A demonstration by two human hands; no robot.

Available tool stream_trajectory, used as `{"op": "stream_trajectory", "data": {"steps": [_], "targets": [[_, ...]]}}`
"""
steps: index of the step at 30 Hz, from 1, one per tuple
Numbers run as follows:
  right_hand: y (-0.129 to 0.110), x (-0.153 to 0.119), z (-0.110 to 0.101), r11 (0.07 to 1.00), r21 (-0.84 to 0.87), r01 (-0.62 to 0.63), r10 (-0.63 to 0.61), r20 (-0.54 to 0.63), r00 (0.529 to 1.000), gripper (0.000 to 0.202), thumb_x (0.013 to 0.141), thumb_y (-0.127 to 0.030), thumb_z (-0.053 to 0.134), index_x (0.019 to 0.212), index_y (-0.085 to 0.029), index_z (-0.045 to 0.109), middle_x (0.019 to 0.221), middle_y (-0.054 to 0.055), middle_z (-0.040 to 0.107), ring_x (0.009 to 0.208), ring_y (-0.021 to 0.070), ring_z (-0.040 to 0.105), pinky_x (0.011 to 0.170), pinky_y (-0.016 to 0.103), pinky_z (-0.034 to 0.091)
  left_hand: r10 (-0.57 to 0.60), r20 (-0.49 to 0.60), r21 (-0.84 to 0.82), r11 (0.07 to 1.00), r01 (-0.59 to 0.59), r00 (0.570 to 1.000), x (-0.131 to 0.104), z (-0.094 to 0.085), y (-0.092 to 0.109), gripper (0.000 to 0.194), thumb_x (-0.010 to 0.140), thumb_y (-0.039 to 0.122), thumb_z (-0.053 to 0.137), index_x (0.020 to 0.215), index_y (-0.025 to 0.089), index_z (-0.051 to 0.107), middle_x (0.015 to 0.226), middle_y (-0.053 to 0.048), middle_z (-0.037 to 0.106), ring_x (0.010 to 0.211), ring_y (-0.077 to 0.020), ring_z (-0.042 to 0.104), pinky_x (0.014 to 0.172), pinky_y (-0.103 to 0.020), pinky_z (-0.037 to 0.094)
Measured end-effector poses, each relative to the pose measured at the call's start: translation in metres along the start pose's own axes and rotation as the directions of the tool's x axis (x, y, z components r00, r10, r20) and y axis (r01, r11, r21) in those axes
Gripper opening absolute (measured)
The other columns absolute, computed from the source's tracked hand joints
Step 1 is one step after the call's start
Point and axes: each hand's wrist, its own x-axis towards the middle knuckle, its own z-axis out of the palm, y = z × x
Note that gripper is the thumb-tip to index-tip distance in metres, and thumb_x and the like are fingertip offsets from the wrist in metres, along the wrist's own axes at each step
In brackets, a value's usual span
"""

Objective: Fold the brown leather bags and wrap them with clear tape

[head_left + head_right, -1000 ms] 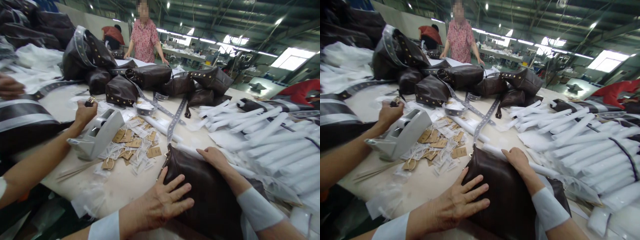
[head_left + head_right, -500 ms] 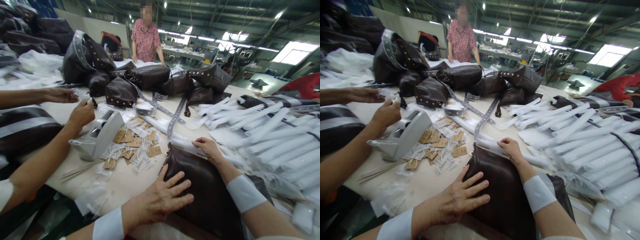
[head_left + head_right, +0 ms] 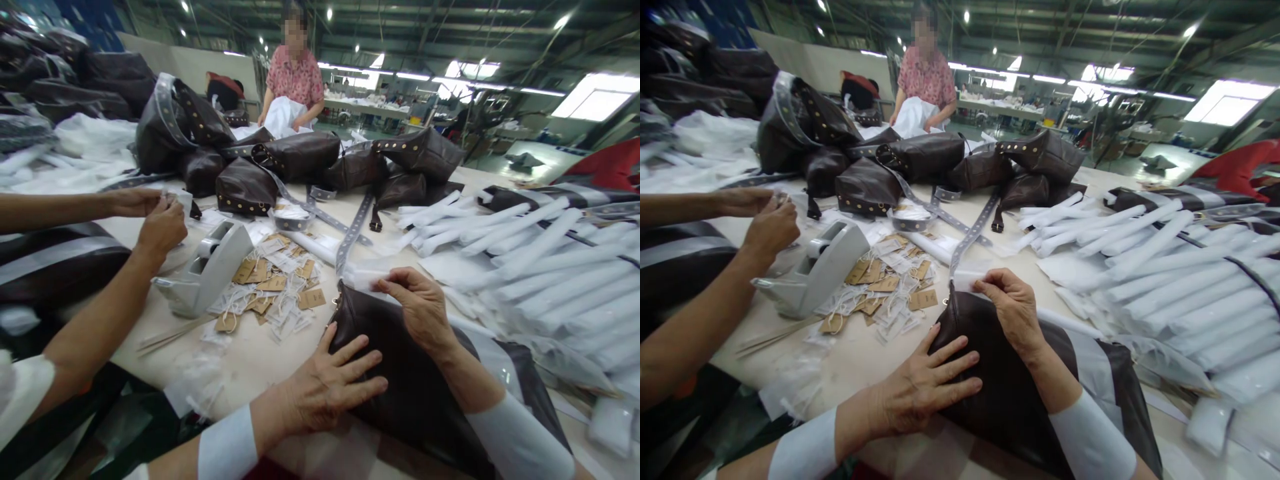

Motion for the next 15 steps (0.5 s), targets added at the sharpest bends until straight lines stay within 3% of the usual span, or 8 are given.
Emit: {"op": "stream_trajectory", "data": {"steps": [7, 11, 15], "targets": [[0.003, -0.037, -0.018, 0.996, 0.079, -0.041, 0.048, -0.090, 0.995, 0.027, 0.063, -0.039, 0.077, 0.074, -0.021, 0.061, 0.069, -0.002, 0.068, 0.067, 0.0136, 0.063, 0.067, 0.026, 0.051, -0.014, 0.002, -0.017, 1.000, 0.014, 1.000, 0.001, -0.004, 0.002, 0.052, 0.085, 0.024, 0.044, 0.136, 0.026, 0.036, 0.142, -0.008, 0.041, 0.135, -0.0327, 0.028, 0.103, -0.066, 0.018], [0.009, -0.052, -0.020, 0.998, -0.059, -0.018, 0.020, 0.038, 0.999, 0.032, 0.064, -0.039, 0.075, 0.088, -0.020, 0.066, 0.073, 0.001, 0.069, 0.067, 0.0155, 0.065, 0.065, 0.027, 0.054, -0.020, -0.016, -0.018, 1.000, 0.020, 1.000, 0.002, -0.004, 0.002, 0.051, 0.084, 0.023, 0.045, 0.135, 0.025, 0.039, 0.141, -0.009, 0.042, 0.132, -0.0333, 0.033, 0.103, -0.067, 0.018], [0.017, -0.073, -0.018, 0.966, -0.228, 0.125, -0.095, 0.138, 0.986, 0.024, 0.073, -0.030, 0.069, 0.096, -0.023, 0.069, 0.078, 0.000, 0.070, 0.070, 0.0141, 0.065, 0.066, 0.023, 0.054, -0.024, -0.058, 0.011, 1.000, 0.025, 0.998, 0.002, 0.000, 0.003, 0.051, 0.083, 0.019, 0.045, 0.133, 0.023, 0.041, 0.140, -0.011, 0.043, 0.130, -0.0303, 0.036, 0.105, -0.067, 0.015]]}}
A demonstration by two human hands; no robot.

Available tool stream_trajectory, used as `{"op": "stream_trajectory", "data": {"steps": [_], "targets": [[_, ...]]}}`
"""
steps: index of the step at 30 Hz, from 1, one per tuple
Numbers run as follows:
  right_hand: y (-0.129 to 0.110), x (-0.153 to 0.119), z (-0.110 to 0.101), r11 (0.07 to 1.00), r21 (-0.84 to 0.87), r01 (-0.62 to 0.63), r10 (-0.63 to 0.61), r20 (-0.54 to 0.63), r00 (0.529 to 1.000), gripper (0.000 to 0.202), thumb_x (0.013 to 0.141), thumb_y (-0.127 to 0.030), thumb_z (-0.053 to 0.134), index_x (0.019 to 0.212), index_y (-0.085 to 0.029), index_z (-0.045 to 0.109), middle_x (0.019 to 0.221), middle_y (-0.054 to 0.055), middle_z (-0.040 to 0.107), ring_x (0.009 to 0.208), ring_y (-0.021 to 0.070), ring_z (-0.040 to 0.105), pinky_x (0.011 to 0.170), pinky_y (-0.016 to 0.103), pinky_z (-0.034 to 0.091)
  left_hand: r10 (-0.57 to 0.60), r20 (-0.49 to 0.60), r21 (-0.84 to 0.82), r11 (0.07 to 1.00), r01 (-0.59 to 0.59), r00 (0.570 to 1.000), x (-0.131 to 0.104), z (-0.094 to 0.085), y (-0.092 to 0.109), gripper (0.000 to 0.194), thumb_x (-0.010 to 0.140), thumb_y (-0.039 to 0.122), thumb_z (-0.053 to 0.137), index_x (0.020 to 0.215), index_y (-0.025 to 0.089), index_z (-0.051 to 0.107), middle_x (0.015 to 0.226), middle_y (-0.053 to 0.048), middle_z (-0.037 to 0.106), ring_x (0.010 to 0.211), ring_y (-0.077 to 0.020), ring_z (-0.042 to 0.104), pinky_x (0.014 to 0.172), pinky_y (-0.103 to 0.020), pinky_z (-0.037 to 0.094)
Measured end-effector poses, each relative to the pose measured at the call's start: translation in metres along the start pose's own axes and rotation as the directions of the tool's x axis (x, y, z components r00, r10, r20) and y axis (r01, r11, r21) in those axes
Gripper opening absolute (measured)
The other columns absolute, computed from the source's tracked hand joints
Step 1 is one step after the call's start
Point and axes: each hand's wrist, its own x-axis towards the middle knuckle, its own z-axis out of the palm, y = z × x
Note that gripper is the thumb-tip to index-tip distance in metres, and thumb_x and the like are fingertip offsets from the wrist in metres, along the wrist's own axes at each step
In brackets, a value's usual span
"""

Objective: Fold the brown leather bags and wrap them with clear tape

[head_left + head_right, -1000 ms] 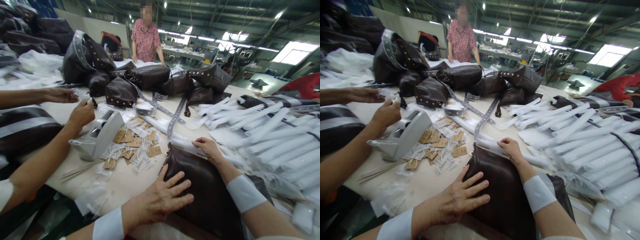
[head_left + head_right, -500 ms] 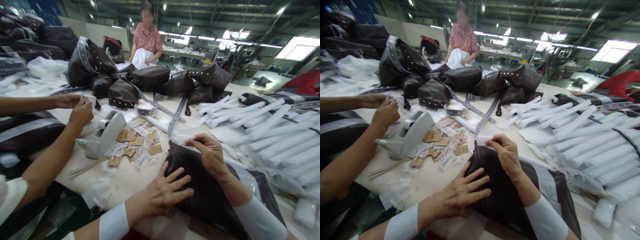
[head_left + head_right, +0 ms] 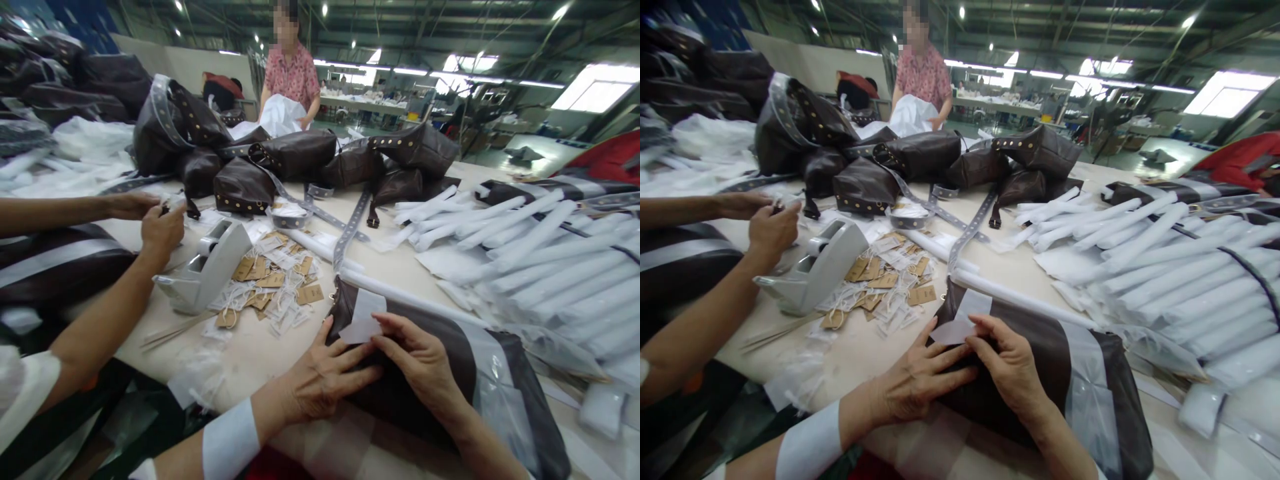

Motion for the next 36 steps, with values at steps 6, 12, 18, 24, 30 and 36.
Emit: {"op": "stream_trajectory", "data": {"steps": [6, 12, 18, 24, 30, 36], "targets": [[0.000, -0.022, 0.002, 0.991, -0.067, 0.114, -0.116, -0.029, 0.993, 0.011, 0.077, -0.024, 0.067, 0.087, -0.026, 0.070, 0.080, -0.002, 0.070, 0.072, 0.0126, 0.065, 0.069, 0.018, 0.053, 0.011, -0.075, 0.023, 1.000, -0.009, 0.997, -0.002, 0.006, 0.001, 0.056, 0.079, 0.011, 0.041, 0.135, 0.017, 0.037, 0.135, -0.013, 0.048, 0.135, -0.0317, 0.026, 0.106, -0.068, 0.011], [-0.004, -0.035, 0.003, 0.987, -0.092, 0.128, -0.128, 0.001, 0.992, 0.005, 0.077, -0.025, 0.067, 0.081, -0.024, 0.069, 0.072, -0.001, 0.068, 0.064, 0.0128, 0.064, 0.060, 0.017, 0.052, -0.039, -0.215, -0.040, 0.999, 0.031, 0.976, -0.007, 0.018, 0.002, 0.066, 0.073, 0.005, 0.035, 0.137, 0.005, 0.021, 0.131, -0.022, 0.046, 0.136, -0.0283, 0.027, 0.106, -0.062, 0.019], [-0.006, -0.040, -0.001, 0.983, -0.108, 0.145, -0.121, 0.204, 0.971, 0.006, 0.082, -0.023, 0.061, 0.082, -0.023, 0.067, 0.073, 0.000, 0.066, 0.065, 0.0128, 0.062, 0.061, 0.019, 0.051, -0.074, -0.356, -0.105, 0.994, 0.039, 0.932, -0.011, 0.028, 0.001, 0.067, 0.079, 0.015, 0.035, 0.140, 0.000, 0.008, 0.129, -0.026, 0.045, 0.138, -0.0295, 0.020, 0.107, -0.059, 0.022], [-0.009, -0.044, -0.001, 0.961, -0.113, 0.251, -0.199, 0.343, 0.918, 0.011, 0.084, -0.017, 0.056, 0.087, -0.022, 0.065, 0.077, 0.001, 0.067, 0.070, 0.0133, 0.064, 0.063, 0.020, 0.052, -0.025, -0.215, 0.024, 0.999, 0.031, 0.976, -0.009, 0.026, 0.000, 0.053, 0.090, 0.019, 0.039, 0.140, 0.015, 0.022, 0.138, -0.019, 0.042, 0.133, -0.0269, 0.033, 0.107, -0.059, 0.021], [-0.017, -0.048, 0.003, 0.813, -0.227, 0.536, -0.426, 0.396, 0.813, 0.021, 0.084, -0.007, 0.048, 0.090, -0.021, 0.061, 0.071, 0.001, 0.067, 0.068, 0.0127, 0.063, 0.065, 0.023, 0.052, -0.014, -0.180, -0.016, 1.000, 0.011, 0.984, -0.011, 0.022, -0.001, 0.047, 0.087, 0.021, 0.046, 0.134, 0.025, 0.041, 0.136, -0.007, 0.049, 0.133, -0.0298, 0.033, 0.107, -0.061, 0.018], [0.002, -0.067, -0.003, 0.623, -0.330, 0.709, -0.594, 0.391, 0.703, 0.042, 0.083, -0.002, 0.041, 0.119, -0.017, 0.055, 0.091, 0.008, 0.072, 0.090, 0.0173, 0.067, 0.077, 0.030, 0.055, 0.029, -0.171, 0.042, 0.999, -0.022, 0.985, -0.011, 0.016, 0.000, 0.039, 0.088, 0.019, 0.046, 0.127, 0.024, 0.048, 0.134, -0.007, 0.050, 0.138, -0.0296, 0.022, 0.108, -0.061, 0.016]]}}
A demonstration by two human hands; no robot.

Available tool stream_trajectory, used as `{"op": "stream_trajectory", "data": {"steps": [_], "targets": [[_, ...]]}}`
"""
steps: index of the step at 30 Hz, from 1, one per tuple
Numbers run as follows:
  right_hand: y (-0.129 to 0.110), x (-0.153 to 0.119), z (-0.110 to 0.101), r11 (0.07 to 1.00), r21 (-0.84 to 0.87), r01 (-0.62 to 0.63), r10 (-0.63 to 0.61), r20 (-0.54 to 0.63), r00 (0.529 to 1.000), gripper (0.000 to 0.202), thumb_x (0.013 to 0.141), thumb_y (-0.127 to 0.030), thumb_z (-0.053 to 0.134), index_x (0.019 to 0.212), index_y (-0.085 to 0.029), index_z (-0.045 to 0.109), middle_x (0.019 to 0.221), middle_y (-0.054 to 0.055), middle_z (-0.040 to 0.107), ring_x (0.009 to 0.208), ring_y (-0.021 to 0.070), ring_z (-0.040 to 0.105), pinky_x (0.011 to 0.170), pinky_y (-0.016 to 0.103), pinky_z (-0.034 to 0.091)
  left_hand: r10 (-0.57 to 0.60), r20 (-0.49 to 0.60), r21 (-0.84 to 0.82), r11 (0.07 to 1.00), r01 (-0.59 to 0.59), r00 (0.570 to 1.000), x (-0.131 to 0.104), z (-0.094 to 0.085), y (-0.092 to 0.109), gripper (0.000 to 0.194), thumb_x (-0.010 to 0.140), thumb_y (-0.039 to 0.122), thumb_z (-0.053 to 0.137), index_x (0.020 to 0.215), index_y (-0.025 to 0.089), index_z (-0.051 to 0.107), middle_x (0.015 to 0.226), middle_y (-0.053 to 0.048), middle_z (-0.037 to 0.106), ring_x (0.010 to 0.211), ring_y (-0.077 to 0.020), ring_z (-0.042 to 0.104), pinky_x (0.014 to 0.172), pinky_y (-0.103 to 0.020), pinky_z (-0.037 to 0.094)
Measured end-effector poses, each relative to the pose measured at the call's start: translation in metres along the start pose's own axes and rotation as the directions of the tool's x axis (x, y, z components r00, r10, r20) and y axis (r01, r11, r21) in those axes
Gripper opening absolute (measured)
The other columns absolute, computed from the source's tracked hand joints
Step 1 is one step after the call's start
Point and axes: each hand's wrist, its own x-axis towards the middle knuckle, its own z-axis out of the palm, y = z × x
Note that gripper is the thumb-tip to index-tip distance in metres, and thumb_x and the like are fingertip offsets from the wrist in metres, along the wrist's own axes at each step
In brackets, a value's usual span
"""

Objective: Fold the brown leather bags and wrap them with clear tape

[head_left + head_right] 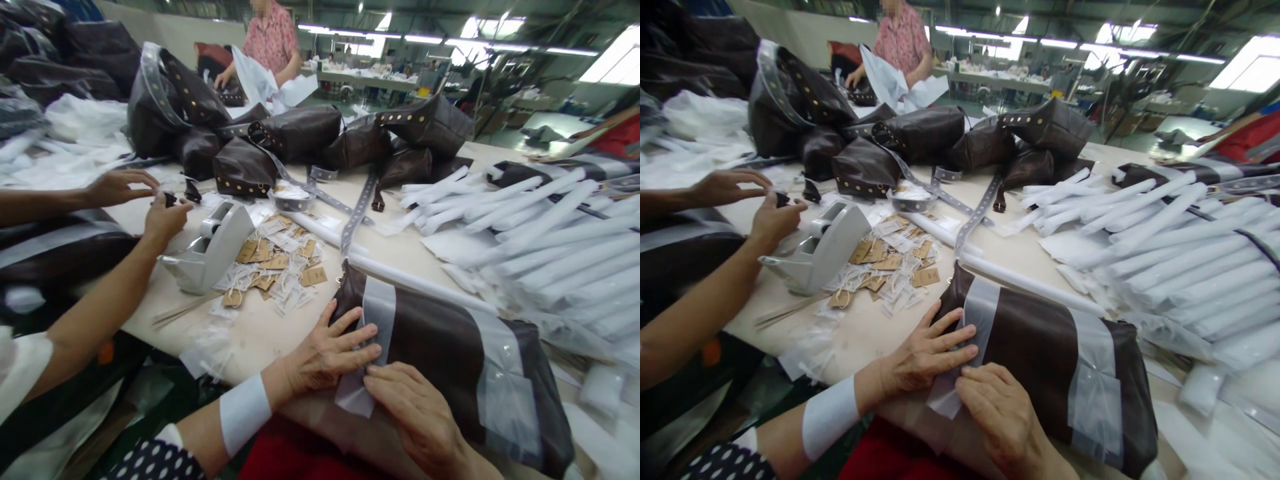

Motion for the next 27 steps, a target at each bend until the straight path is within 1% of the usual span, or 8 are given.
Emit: {"op": "stream_trajectory", "data": {"steps": [3, 7, 11, 14, 18, 21, 24, 27], "targets": [[0.000, -0.013, 0.004, 0.998, -0.048, 0.027, -0.025, 0.033, 0.999, 0.046, 0.082, 0.000, 0.038, 0.123, -0.015, 0.053, 0.095, 0.009, 0.072, 0.098, 0.0187, 0.065, 0.082, 0.033, 0.054, 0.024, -0.021, 0.006, 1.000, -0.024, 0.999, 0.001, -0.003, 0.002, 0.037, 0.090, 0.016, 0.040, 0.126, 0.021, 0.049, 0.134, -0.007, 0.050, 0.138, -0.0265, 0.021, 0.110, -0.057, 0.016], [-0.004, -0.016, 0.005, 0.991, -0.118, 0.059, -0.048, 0.088, 0.995, 0.044, 0.083, -0.001, 0.039, 0.124, -0.013, 0.053, 0.099, 0.010, 0.071, 0.104, 0.0199, 0.062, 0.086, 0.035, 0.053, 0.072, -0.014, -0.014, 0.997, -0.072, 0.997, 0.003, -0.007, 0.001, 0.036, 0.094, 0.016, 0.032, 0.125, 0.017, 0.049, 0.135, -0.009, 0.049, 0.135, -0.0215, 0.030, 0.112, -0.049, 0.019], [-0.006, -0.018, 0.004, 0.975, -0.200, 0.102, -0.079, 0.119, 0.990, 0.038, 0.086, -0.004, 0.041, 0.120, -0.011, 0.056, 0.103, 0.010, 0.070, 0.108, 0.0207, 0.060, 0.089, 0.036, 0.052, 0.085, -0.005, -0.022, 0.996, -0.085, 0.996, 0.002, -0.006, -0.002, 0.037, 0.095, 0.017, 0.029, 0.126, 0.018, 0.048, 0.137, -0.010, 0.047, 0.135, -0.0209, 0.032, 0.112, -0.048, 0.021], [-0.005, -0.024, 0.007, 0.971, -0.219, 0.095, -0.066, 0.136, 0.988, 0.035, 0.088, -0.005, 0.041, 0.119, -0.010, 0.057, 0.105, 0.011, 0.069, 0.113, 0.0211, 0.057, 0.093, 0.038, 0.049, 0.086, -0.001, -0.027, 0.996, -0.086, 0.996, 0.001, -0.006, -0.002, 0.037, 0.095, 0.018, 0.030, 0.126, 0.018, 0.048, 0.137, -0.010, 0.047, 0.134, -0.0215, 0.032, 0.112, -0.048, 0.022], [-0.006, -0.023, 0.012, 0.972, -0.234, 0.014, -0.002, 0.049, 0.999, 0.034, 0.087, -0.005, 0.044, 0.116, -0.015, 0.060, 0.101, 0.010, 0.069, 0.108, 0.0210, 0.059, 0.089, 0.037, 0.051, 0.065, -0.007, -0.033, 0.997, -0.065, 0.998, 0.001, -0.005, -0.001, 0.036, 0.095, 0.018, 0.031, 0.125, 0.018, 0.049, 0.136, -0.008, 0.049, 0.134, -0.0206, 0.033, 0.112, -0.046, 0.021], [-0.009, -0.017, 0.012, 0.974, -0.229, -0.003, -0.003, -0.026, 1.000, 0.031, 0.084, -0.003, 0.048, 0.108, -0.015, 0.063, 0.091, 0.009, 0.070, 0.098, 0.0207, 0.063, 0.083, 0.035, 0.052, 0.050, -0.022, -0.032, 0.998, -0.050, 0.999, 0.001, -0.003, -0.001, 0.035, 0.096, 0.021, 0.031, 0.125, 0.018, 0.050, 0.135, -0.008, 0.050, 0.133, -0.0204, 0.034, 0.112, -0.046, 0.021], [-0.012, -0.013, 0.013, 0.977, -0.213, 0.003, -0.009, -0.028, 1.000, 0.029, 0.084, -0.004, 0.048, 0.105, -0.015, 0.064, 0.089, 0.009, 0.070, 0.094, 0.0202, 0.064, 0.082, 0.036, 0.052, 0.027, -0.023, -0.015, 1.000, -0.027, 0.999, 0.002, -0.002, 0.000, 0.035, 0.096, 0.021, 0.033, 0.128, 0.021, 0.048, 0.136, -0.007, 0.048, 0.133, -0.0202, 0.035, 0.112, -0.047, 0.022], [-0.012, -0.016, 0.015, 0.978, -0.205, 0.030, -0.034, -0.017, 0.999, 0.025, 0.086, -0.004, 0.046, 0.100, -0.011, 0.065, 0.090, 0.011, 0.070, 0.097, 0.0208, 0.063, 0.086, 0.038, 0.049, 0.004, -0.034, -0.003, 1.000, -0.005, 0.999, 0.002, -0.001, 0.001, 0.035, 0.096, 0.021, 0.035, 0.129, 0.026, 0.047, 0.138, -0.006, 0.046, 0.133, -0.0201, 0.035, 0.111, -0.046, 0.025]]}}
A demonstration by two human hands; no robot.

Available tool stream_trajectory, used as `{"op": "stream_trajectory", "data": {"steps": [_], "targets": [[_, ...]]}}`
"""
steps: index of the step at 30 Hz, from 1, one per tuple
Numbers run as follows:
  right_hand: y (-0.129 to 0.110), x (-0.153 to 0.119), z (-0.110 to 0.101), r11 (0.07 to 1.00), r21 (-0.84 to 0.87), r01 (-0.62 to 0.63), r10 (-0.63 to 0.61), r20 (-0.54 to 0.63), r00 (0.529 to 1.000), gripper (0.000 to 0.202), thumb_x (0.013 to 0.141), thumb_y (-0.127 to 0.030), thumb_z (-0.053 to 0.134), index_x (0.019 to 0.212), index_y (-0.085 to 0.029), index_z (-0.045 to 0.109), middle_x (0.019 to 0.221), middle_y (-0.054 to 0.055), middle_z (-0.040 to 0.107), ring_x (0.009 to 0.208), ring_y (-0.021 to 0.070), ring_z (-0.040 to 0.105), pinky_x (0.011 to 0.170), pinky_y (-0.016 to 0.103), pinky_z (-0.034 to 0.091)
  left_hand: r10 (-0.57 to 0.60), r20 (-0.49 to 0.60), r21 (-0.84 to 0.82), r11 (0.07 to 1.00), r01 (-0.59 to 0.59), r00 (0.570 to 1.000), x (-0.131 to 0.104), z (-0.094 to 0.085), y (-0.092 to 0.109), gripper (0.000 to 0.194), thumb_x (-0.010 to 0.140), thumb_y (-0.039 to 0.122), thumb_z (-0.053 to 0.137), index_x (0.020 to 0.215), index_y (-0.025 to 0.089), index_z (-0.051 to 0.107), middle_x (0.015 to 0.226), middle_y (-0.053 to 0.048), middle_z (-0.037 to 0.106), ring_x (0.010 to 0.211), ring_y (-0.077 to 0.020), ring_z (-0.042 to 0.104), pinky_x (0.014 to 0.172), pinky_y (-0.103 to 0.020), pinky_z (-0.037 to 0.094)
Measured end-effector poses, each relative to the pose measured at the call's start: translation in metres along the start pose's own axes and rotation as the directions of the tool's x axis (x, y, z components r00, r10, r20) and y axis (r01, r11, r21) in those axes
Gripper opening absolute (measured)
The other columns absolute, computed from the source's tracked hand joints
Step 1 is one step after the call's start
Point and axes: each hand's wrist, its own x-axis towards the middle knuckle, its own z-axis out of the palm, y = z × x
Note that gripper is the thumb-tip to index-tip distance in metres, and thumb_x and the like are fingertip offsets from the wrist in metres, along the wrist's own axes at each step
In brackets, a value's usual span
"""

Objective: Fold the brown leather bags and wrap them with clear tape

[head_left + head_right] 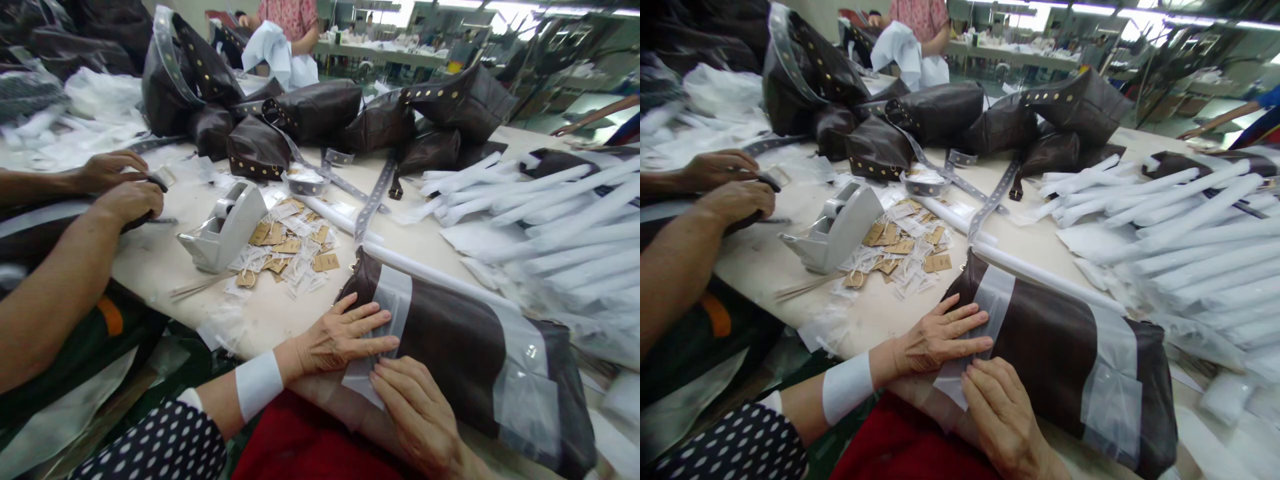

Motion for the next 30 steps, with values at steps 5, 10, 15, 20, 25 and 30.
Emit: {"op": "stream_trajectory", "data": {"steps": [5, 10, 15, 20, 25, 30], "targets": [[0.002, -0.006, 0.005, 0.998, -0.042, 0.055, -0.055, 0.006, 0.998, 0.025, 0.089, -0.005, 0.042, 0.095, -0.008, 0.066, 0.090, 0.011, 0.070, 0.098, 0.0216, 0.061, 0.088, 0.039, 0.047, 0.007, -0.035, -0.010, 1.000, -0.008, 0.999, -0.004, 0.005, -0.001, 0.034, 0.095, 0.021, 0.037, 0.126, 0.027, 0.049, 0.139, -0.005, 0.045, 0.135, -0.0207, 0.031, 0.111, -0.046, 0.025], [0.004, -0.007, 0.005, 0.992, -0.095, 0.083, -0.079, 0.046, 0.996, 0.030, 0.090, -0.007, 0.037, 0.096, -0.008, 0.066, 0.092, 0.010, 0.071, 0.100, 0.0212, 0.061, 0.087, 0.037, 0.048, 0.046, 0.193, -0.105, 0.994, -0.026, 0.980, 0.001, -0.017, -0.006, 0.042, 0.090, 0.018, 0.042, 0.131, 0.024, 0.045, 0.144, -0.007, 0.037, 0.137, -0.0239, 0.026, 0.111, -0.050, 0.023], [0.004, -0.007, 0.005, 0.990, -0.106, 0.091, -0.086, 0.053, 0.995, 0.028, 0.090, -0.008, 0.040, 0.097, -0.009, 0.067, 0.094, 0.010, 0.071, 0.101, 0.0213, 0.062, 0.087, 0.036, 0.049, -0.025, 0.289, -0.234, 0.968, 0.096, 0.957, 0.014, -0.043, 0.001, 0.041, 0.083, 0.025, 0.048, 0.124, 0.019, 0.053, 0.141, -0.005, 0.042, 0.138, -0.0234, 0.024, 0.114, -0.047, 0.020], [0.005, -0.009, 0.009, 0.992, -0.096, 0.084, -0.081, 0.035, 0.996, 0.024, 0.087, -0.005, 0.044, 0.094, -0.008, 0.067, 0.090, 0.010, 0.071, 0.095, 0.0209, 0.063, 0.087, 0.037, 0.049, 0.109, 0.223, -0.078, 0.993, -0.094, 0.969, 0.013, -0.022, 0.001, 0.036, 0.096, 0.032, 0.035, 0.128, 0.024, 0.049, 0.142, -0.001, 0.042, 0.136, -0.0234, 0.027, 0.113, -0.051, 0.016], [-0.001, -0.023, 0.014, 0.996, -0.066, 0.055, -0.054, 0.020, 0.998, 0.029, 0.085, -0.001, 0.040, 0.098, -0.005, 0.065, 0.096, 0.013, 0.069, 0.104, 0.0234, 0.058, 0.091, 0.039, 0.045, 0.147, 0.242, 0.021, 0.987, -0.156, 0.959, 0.007, -0.012, -0.004, 0.038, 0.096, 0.027, 0.033, 0.132, 0.025, 0.044, 0.146, 0.000, 0.036, 0.137, -0.0241, 0.025, 0.112, -0.051, 0.020], [-0.017, -0.041, 0.009, 0.996, -0.050, -0.075, 0.079, 0.069, 0.995, 0.031, 0.080, -0.004, 0.043, 0.099, -0.014, 0.065, 0.093, 0.007, 0.067, 0.095, 0.0188, 0.059, 0.082, 0.031, 0.046, 0.169, 0.299, 0.030, 0.982, -0.186, 0.939, 0.010, -0.021, -0.003, 0.041, 0.094, 0.026, 0.034, 0.135, 0.025, 0.040, 0.146, -0.002, 0.034, 0.136, -0.0269, 0.027, 0.109, -0.053, 0.027]]}}
